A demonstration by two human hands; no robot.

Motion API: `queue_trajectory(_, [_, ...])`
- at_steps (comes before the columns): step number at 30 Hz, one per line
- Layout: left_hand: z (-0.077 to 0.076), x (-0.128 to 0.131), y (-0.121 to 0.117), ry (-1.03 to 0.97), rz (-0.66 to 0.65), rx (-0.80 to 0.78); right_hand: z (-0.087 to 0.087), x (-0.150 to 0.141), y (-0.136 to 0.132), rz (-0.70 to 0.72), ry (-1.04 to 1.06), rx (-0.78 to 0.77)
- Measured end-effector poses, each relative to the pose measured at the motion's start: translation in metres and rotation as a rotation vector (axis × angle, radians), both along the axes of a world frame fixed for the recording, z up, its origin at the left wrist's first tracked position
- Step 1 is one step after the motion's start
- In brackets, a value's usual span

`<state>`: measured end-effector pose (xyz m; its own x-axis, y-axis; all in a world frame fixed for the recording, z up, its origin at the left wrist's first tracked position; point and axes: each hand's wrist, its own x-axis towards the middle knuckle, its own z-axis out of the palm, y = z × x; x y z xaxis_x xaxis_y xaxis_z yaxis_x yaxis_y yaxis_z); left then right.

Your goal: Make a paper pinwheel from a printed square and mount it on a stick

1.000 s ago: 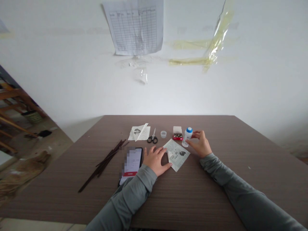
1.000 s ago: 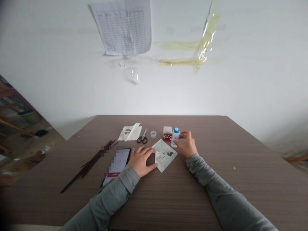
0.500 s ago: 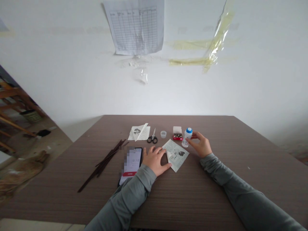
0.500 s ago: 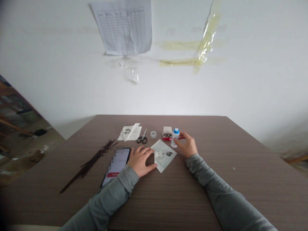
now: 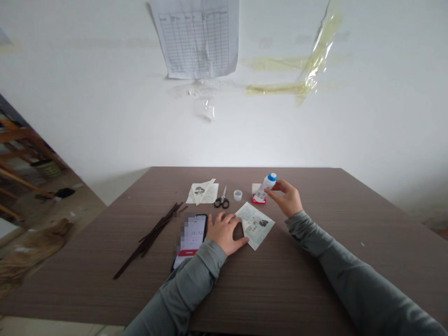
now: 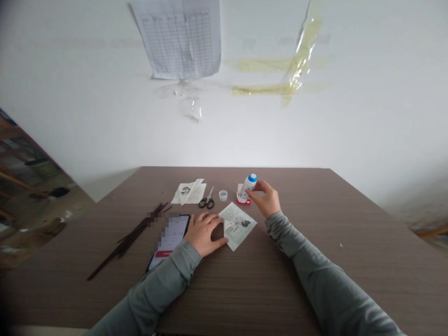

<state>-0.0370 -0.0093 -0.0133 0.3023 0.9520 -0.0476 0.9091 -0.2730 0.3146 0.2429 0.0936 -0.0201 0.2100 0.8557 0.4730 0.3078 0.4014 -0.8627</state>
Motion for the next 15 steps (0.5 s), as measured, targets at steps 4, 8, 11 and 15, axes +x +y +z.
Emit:
queue_trajectory(4, [-0.008, 0.000, 0.000, 0.022, 0.010, 0.009, 0.010, -0.015, 0.017, 0.024, 0.024, -0.003])
queue_trajectory(8, [-0.010, 0.000, 0.000, 0.043, 0.009, -0.015, 0.012, -0.028, 0.029, 0.025, 0.011, -0.015])
queue_trajectory(11, [-0.010, 0.001, 0.000, 0.038, 0.010, -0.010, 0.009, -0.034, 0.036, 0.003, -0.021, -0.014])
queue_trajectory(15, [-0.009, 0.002, -0.002, 0.028, 0.010, -0.003, 0.001, -0.037, 0.045, -0.054, -0.079, -0.056])
